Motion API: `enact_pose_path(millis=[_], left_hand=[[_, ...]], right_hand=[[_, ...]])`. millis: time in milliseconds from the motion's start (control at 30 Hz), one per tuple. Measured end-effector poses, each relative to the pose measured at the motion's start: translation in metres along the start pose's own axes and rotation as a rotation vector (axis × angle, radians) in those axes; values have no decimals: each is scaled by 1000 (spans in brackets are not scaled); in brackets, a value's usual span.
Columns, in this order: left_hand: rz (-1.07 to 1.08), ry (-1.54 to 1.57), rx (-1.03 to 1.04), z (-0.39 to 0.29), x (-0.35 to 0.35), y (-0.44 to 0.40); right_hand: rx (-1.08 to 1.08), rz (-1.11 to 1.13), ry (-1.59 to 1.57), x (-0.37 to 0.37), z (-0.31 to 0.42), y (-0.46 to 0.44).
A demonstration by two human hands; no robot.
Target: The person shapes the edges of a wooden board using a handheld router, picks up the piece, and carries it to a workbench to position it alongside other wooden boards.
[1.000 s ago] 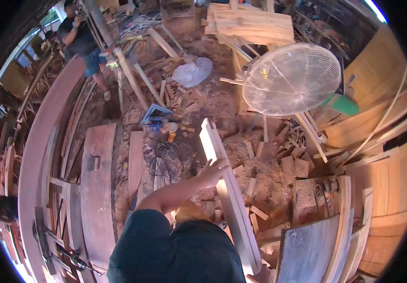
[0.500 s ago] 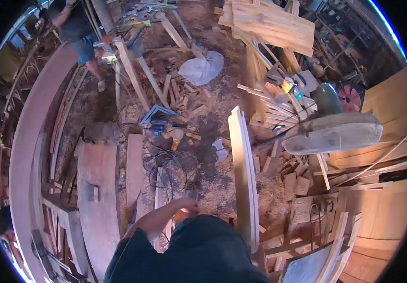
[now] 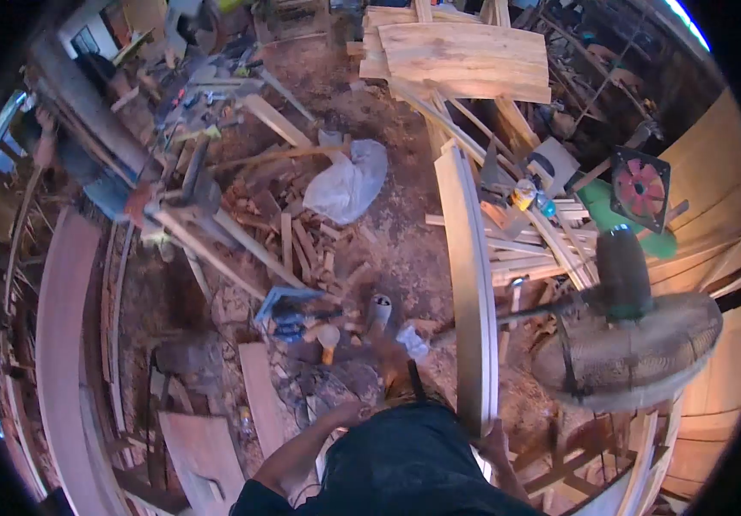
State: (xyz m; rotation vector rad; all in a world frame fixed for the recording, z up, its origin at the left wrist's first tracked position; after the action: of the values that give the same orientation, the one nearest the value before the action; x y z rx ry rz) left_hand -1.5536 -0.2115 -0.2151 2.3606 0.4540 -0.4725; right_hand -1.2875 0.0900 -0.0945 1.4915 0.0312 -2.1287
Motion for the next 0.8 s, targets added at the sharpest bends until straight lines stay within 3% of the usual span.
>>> enact_pose_path(millis=[67, 100, 233, 333, 367, 433, 467, 533, 567, 700, 733, 800], left_hand=[[64, -47, 16, 23, -41, -62], [30, 135, 174, 61, -41, -110], [-20, -129, 38, -64, -213, -186], [52, 36, 5, -67, -252, -286], [118, -99, 6, -107, -287, -302], [43, 186, 31, -181, -341, -322], [8, 327, 42, -204, -357, -338], [139, 436, 47, -223, -352, -399], [190, 465, 53, -246, -354, -420], [363, 735, 204, -338, -394, -478], [430, 820, 99, -379, -434, -478], [529, 1281, 14, -400, -453, -536]], right_hand=[[57, 87, 98, 12, 35, -48], [-44, -5, 85, 44, 27, -78], [11, 22, -131, 59, 112, -178], [-65, -57, -248, 40, 174, -239], [-100, -100, -256, 34, 193, -259], [-278, -74, 87, 8, 257, -299], [-190, -63, -30, -13, 292, -317], [-5, -35, -262, -50, 362, -348], [-118, -150, -277, -73, 405, -365], [37, -88, -104, -94, 490, -458], [22, -91, -129, -101, 520, -482], [-3, -104, -186, -115, 587, -528]])
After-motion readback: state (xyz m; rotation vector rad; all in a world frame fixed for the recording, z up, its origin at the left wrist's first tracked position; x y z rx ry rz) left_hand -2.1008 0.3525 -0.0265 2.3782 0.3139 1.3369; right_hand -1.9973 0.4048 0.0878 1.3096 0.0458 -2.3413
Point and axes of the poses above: each hand's wrist, its own y-axis away from the middle knuckle, its own x-axis out of the palm, z = x × y, the point moved 5 cm from there along -y, towards the middle knuckle, and after that the axes turned 15 degrees about -z, right-handed, at the moved point
